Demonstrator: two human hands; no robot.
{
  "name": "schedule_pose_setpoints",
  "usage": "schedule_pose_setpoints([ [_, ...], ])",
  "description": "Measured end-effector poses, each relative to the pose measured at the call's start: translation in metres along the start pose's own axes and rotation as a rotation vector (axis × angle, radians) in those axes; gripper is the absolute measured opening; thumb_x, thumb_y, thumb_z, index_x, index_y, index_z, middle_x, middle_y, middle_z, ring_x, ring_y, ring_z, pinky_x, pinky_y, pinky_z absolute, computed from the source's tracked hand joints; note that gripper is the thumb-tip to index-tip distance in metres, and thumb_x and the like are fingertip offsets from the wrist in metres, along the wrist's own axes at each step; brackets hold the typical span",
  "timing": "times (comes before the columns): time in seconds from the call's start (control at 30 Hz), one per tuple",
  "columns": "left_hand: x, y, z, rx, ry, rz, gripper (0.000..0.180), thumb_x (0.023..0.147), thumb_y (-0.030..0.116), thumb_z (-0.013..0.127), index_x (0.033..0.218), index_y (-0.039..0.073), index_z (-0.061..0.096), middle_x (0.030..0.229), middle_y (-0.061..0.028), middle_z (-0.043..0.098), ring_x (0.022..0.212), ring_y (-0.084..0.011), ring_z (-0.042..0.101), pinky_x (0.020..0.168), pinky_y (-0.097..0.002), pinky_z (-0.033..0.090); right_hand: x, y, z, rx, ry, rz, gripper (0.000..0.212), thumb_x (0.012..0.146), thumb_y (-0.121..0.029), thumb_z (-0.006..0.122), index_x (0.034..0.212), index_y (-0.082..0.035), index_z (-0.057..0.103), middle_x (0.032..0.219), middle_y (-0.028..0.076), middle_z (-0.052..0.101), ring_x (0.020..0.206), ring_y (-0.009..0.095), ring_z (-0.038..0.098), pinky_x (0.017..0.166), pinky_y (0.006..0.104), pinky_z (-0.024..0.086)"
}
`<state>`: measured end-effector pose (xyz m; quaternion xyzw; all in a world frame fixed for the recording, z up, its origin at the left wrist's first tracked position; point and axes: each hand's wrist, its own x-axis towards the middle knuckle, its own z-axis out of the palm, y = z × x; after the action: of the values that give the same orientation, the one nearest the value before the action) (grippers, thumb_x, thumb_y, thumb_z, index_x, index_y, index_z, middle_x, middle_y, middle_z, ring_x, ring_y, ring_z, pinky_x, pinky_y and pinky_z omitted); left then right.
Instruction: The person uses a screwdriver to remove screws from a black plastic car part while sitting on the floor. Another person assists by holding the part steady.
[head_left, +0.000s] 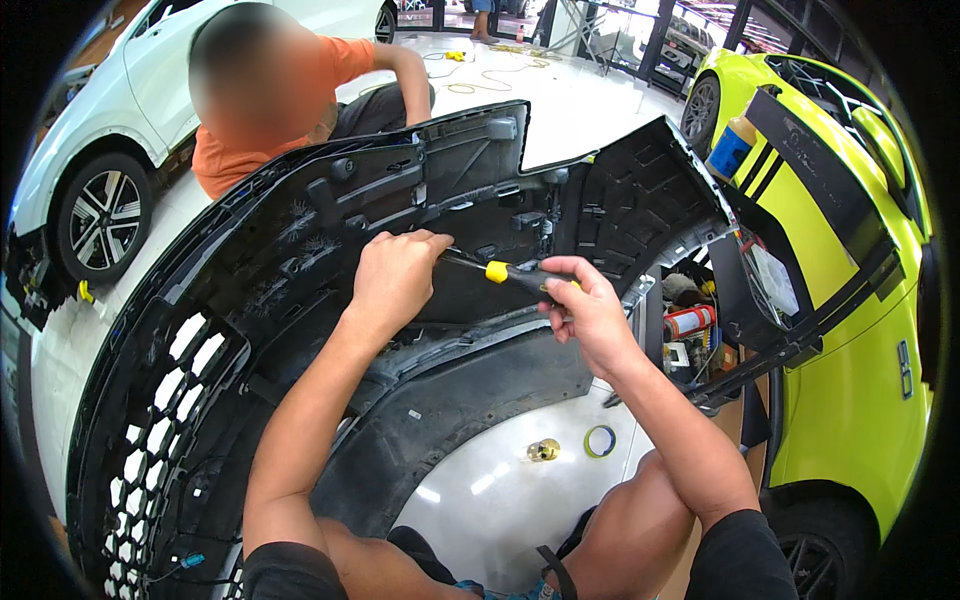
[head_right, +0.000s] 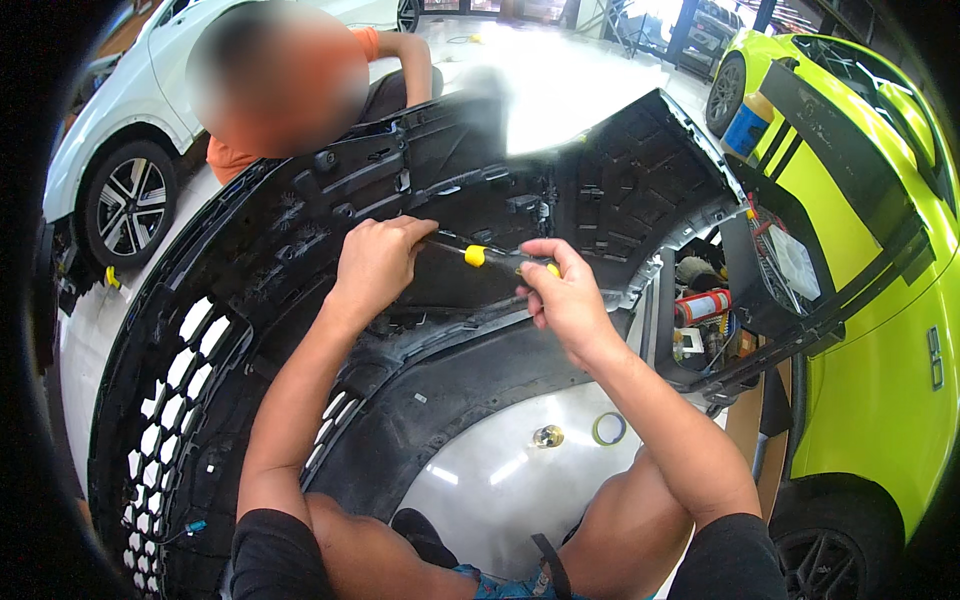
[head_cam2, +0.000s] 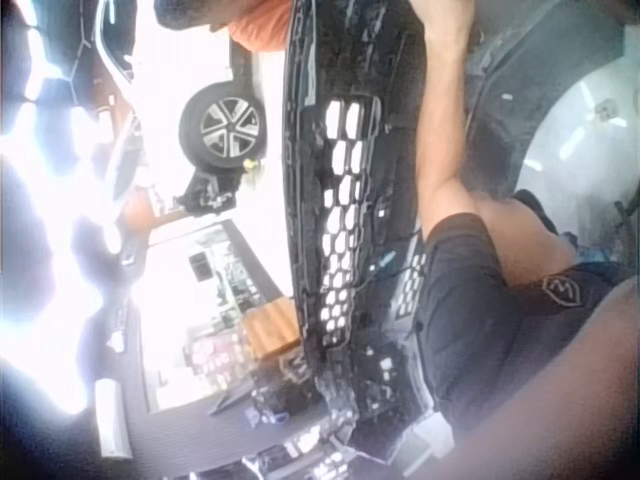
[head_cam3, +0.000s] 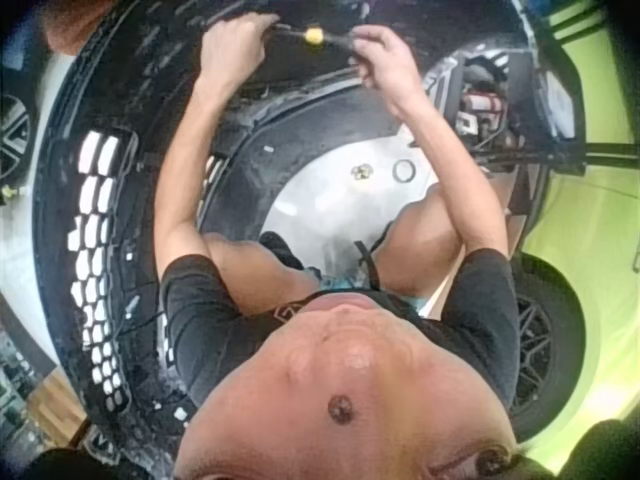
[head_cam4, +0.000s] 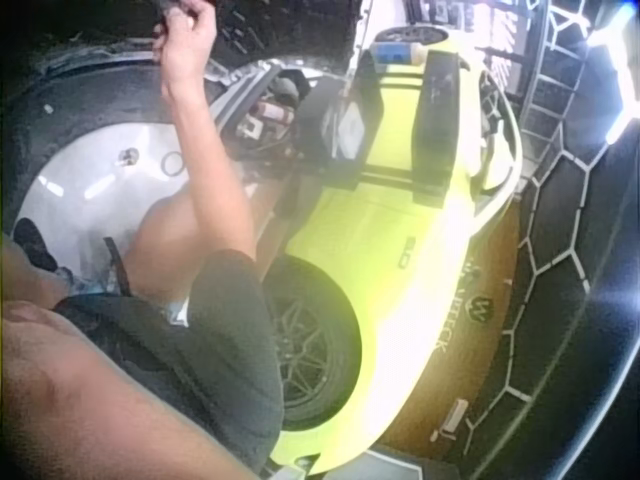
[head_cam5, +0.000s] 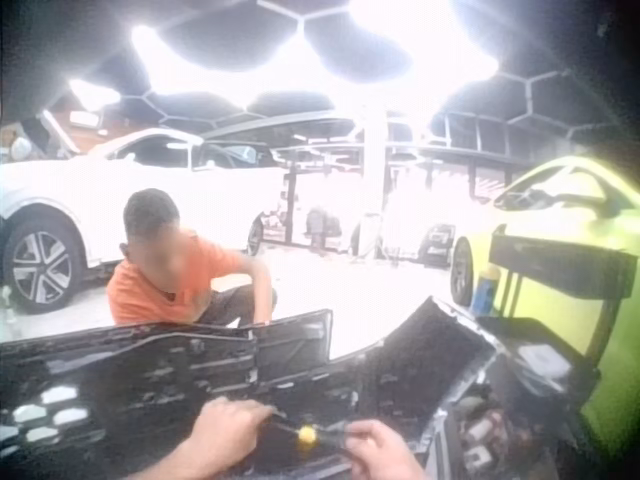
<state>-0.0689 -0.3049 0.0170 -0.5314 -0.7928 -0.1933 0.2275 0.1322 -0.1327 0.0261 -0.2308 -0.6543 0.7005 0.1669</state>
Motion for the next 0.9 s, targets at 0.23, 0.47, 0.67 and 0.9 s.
schedule_pose_setpoints([
  [0.23, 0.001, -0.008, -0.004, 0.025, -0.082, -0.036, 0.019, 0.085, 0.008, 0.066, 0.099, 0.009, 0.078, 0.094, -0.0113, 0.075, 0.081, -0.0316, 0.072, 0.073, -0.0429, 0.056, -0.009, -0.005, 0.009, -0.120, -0.021, -0.197, 0.034, 0.094, -0.012, 0.068, 0.126, -0.008, 0.060, 0.085, -0.002, 0.056, 0.066, 0.003, 0.047, 0.052, 0.0210, 0.037],
  [0.47, -0.001, -0.010, -0.005, -0.010, -0.048, -0.084, 0.009, 0.085, 0.011, 0.069, 0.090, 0.010, 0.077, 0.086, -0.0085, 0.074, 0.079, -0.0307, 0.071, 0.069, -0.0409, 0.056, -0.011, -0.013, 0.010, -0.054, 0.029, -0.128, 0.044, 0.105, -0.041, 0.052, 0.130, -0.006, 0.060, 0.101, 0.006, 0.060, 0.069, 0.011, 0.063, 0.054, 0.0205, 0.049],
  [0.67, -0.001, -0.006, -0.002, -0.010, -0.030, -0.069, 0.012, 0.084, 0.012, 0.070, 0.094, 0.010, 0.077, 0.088, -0.0096, 0.074, 0.081, -0.0306, 0.072, 0.071, -0.0411, 0.056, 0.002, 0.002, 0.005, -0.138, 0.010, -0.195, 0.022, 0.099, -0.018, 0.064, 0.116, -0.004, 0.067, 0.080, -0.003, 0.060, 0.059, 0.004, 0.055, 0.052, 0.0196, 0.043],
  [0.9, 0.002, -0.013, -0.009, 0.053, -0.149, -0.044, 0.020, 0.084, 0.008, 0.067, 0.102, 0.009, 0.077, 0.096, -0.0129, 0.075, 0.084, -0.0322, 0.072, 0.075, -0.0423, 0.056, -0.003, -0.002, 0.009, -0.413, -0.063, -0.625, 0.022, 0.086, 0.000, 0.063, 0.106, -0.002, 0.070, 0.111, 0.008, 0.062, 0.110, 0.021, 0.058, 0.101, 0.0329, 0.042],
])
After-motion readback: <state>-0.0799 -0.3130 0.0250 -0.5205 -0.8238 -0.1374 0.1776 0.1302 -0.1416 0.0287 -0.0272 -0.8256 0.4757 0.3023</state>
